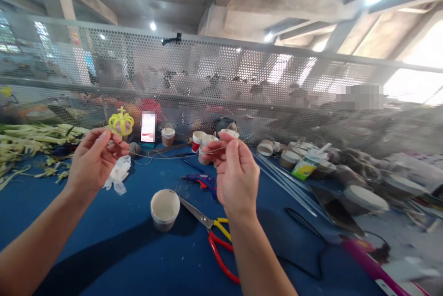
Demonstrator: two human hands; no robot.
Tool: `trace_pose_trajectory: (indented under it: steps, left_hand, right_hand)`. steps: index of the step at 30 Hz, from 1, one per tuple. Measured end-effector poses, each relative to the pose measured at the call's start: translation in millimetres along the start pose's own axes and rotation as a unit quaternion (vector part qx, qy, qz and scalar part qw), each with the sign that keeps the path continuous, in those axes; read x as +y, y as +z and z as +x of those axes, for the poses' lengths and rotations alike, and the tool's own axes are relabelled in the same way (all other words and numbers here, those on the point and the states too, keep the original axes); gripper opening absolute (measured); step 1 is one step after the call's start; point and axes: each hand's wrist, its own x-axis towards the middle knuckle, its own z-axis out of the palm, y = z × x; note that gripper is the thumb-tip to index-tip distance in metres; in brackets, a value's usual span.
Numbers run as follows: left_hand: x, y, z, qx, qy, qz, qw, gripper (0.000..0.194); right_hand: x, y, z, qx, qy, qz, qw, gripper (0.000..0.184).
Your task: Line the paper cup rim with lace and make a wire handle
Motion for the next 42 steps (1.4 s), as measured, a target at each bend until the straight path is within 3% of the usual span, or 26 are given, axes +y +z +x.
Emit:
trace_pose_trajectory:
  steps: [4, 8, 11, 16, 22, 31, 42]
  left_hand:
    - [-0.3, -4.0, -0.2, -0.026, 0.002, 0.027, 0.999, 0.006]
    - [-0.4, -2.2, -8.0, -0.129, -0.016, 0.145, 0.981, 0.006]
    - [0.8, 4.9, -18.5, -0.204, -0.048, 0.209, 0.955, 0.005]
    - [-2.8, 16.7, -33.9, -0.263, -0.137, 0.235, 0.926, 0.003]
    - [-6.8, 19.6, -40.1, -0.251, -0.147, 0.25, 0.924, 0.006]
    - [-3.3, 24.4, -38.4, -0.255, -0.17, 0.265, 0.914, 0.011]
    - [-6.9, 20.0, -37.4, -0.24, -0.194, 0.212, 0.927, 0.01]
  right_hand:
    - [1.0, 2.5, -5.3, -0.048, 0.029, -0.009, 0.998, 0.015]
    - [3.0, 4.6, -11.4, -0.067, 0.039, -0.055, 0.995, 0.013]
    - [3.3, 8.4, -17.7, -0.136, 0.071, -0.102, 0.983, 0.011]
    - [3.5, 21.8, -31.7, -0.24, 0.147, -0.12, 0.952, 0.008]
    - [7.6, 29.1, -39.7, -0.248, 0.204, -0.099, 0.942, 0.009]
    - [8.0, 29.7, -43.4, -0.256, 0.173, -0.109, 0.945, 0.011]
    - [10.8, 29.8, -41.1, -0.268, 0.215, -0.097, 0.934, 0.017]
